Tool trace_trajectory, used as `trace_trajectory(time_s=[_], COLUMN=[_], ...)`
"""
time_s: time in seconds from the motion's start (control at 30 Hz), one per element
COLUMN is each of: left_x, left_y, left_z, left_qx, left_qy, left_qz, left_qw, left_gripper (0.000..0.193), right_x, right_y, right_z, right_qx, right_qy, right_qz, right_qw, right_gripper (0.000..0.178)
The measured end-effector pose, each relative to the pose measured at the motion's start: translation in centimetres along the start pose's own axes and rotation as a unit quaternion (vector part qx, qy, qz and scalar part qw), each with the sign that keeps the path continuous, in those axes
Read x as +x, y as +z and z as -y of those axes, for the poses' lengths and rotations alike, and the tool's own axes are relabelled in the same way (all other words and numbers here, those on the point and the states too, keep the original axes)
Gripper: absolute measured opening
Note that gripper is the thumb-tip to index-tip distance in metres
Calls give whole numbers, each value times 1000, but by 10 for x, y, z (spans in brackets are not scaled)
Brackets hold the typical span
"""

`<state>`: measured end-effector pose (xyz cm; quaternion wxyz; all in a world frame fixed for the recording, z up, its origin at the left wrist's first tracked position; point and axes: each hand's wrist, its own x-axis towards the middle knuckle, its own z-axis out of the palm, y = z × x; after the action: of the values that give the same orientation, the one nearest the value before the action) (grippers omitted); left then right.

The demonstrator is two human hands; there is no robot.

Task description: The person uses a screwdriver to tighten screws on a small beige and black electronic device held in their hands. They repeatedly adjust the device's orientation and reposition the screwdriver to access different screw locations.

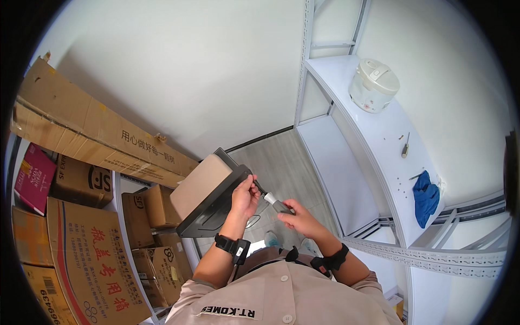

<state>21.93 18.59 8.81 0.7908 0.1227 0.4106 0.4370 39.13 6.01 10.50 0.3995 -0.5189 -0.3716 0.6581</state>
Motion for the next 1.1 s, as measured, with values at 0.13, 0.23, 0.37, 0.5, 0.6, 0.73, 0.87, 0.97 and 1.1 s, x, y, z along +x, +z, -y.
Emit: trace_trajectory(time_s=[0.13,0.23,0.37,0.5,0.6,0.73,0.87,0.97,1.1], left_x=[2,3,2,0,-4,-4,-3,-4,-2], left_y=[2,0,1,2,4,2,1,3,0], left_z=[-1,-1,-2,-3,-4,-2,0,-1,-1], left_qx=[-1,-4,-6,-9,-11,14,23,25,30], left_qy=[-8,-3,-3,-15,-29,-16,-4,-2,3], left_qz=[-12,-13,-9,-6,7,25,21,7,-2], left_qw=[1000,1000,1000,1000,1000,999,1000,1000,1000], left_gripper=[18,18,19,21,23,23,22,21,20], right_x=[0,-9,-19,-20,-20,-17,-15,-17,-20], right_y=[-5,0,7,7,3,3,1,1,6], right_z=[-24,-9,8,20,21,17,1,-2,10], right_qx=[-200,-163,-12,69,110,114,-124,-153,-39], right_qy=[-151,-111,-40,37,49,40,-72,-101,-40], right_qz=[-58,-54,-12,1,13,5,-47,-70,-52], right_qw=[966,979,999,997,993,993,989,980,997], right_gripper=[56,57,50,39,36,39,47,53,47])
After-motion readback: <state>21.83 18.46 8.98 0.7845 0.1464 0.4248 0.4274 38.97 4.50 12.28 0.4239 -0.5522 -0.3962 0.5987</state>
